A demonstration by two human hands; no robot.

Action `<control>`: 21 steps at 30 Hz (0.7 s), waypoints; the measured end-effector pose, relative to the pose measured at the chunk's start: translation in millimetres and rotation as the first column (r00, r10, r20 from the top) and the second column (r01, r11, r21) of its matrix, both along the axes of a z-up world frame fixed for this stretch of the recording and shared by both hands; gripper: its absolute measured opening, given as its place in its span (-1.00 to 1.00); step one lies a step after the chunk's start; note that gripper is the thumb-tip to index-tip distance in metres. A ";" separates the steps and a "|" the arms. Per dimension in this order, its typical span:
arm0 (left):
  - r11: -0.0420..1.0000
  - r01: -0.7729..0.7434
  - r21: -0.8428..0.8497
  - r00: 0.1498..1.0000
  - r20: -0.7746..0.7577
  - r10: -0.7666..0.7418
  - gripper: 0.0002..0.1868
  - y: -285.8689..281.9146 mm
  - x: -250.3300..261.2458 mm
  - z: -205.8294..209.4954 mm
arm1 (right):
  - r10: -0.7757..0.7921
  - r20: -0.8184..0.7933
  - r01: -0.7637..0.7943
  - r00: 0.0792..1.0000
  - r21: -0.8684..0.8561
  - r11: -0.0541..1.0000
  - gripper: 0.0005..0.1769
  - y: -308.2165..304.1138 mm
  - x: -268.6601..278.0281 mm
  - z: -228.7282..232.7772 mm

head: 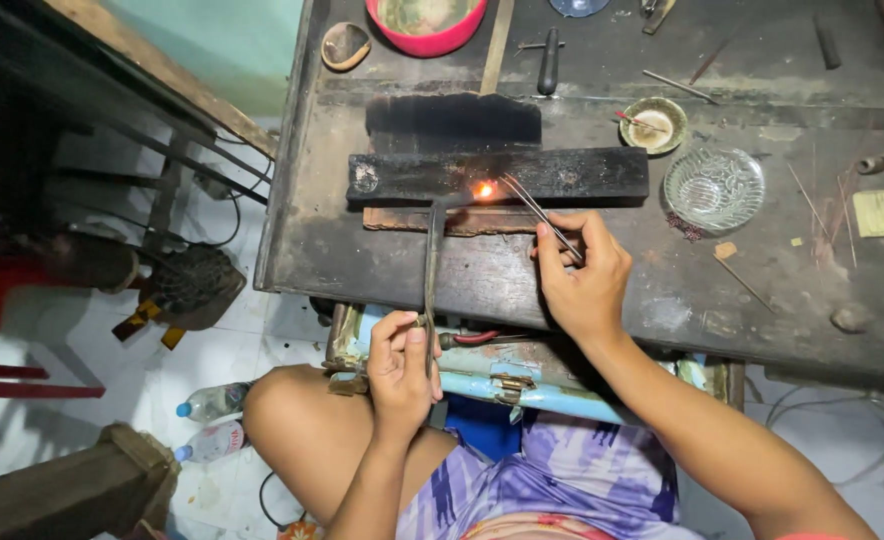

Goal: Soldering small decorative components onto a jewelry base using a blowtorch and tweezers

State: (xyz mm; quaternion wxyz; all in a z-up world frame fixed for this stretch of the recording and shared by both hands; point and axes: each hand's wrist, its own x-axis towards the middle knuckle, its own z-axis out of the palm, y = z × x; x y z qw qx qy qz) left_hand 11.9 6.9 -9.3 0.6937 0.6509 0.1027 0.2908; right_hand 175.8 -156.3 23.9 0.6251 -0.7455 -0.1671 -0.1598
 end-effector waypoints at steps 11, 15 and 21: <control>1.000 -0.018 0.011 1.000 -0.009 0.018 -0.79 -1.3 1.1 0.8 | -0.018 -0.022 0.016 1.000 -0.062 0.998 -0.90 -4.9 -9.0 3.7; 0.999 -0.028 0.016 0.999 -0.018 0.029 -0.79 -1.0 0.7 1.7 | -0.023 0.002 0.024 1.000 -0.125 0.992 -0.90 -6.2 -8.3 2.1; 0.996 -0.073 -0.049 0.997 0.003 0.073 -0.78 8.7 -3.3 4.8 | -0.028 -0.002 0.028 1.000 -0.116 0.993 -0.92 -7.7 -8.6 5.6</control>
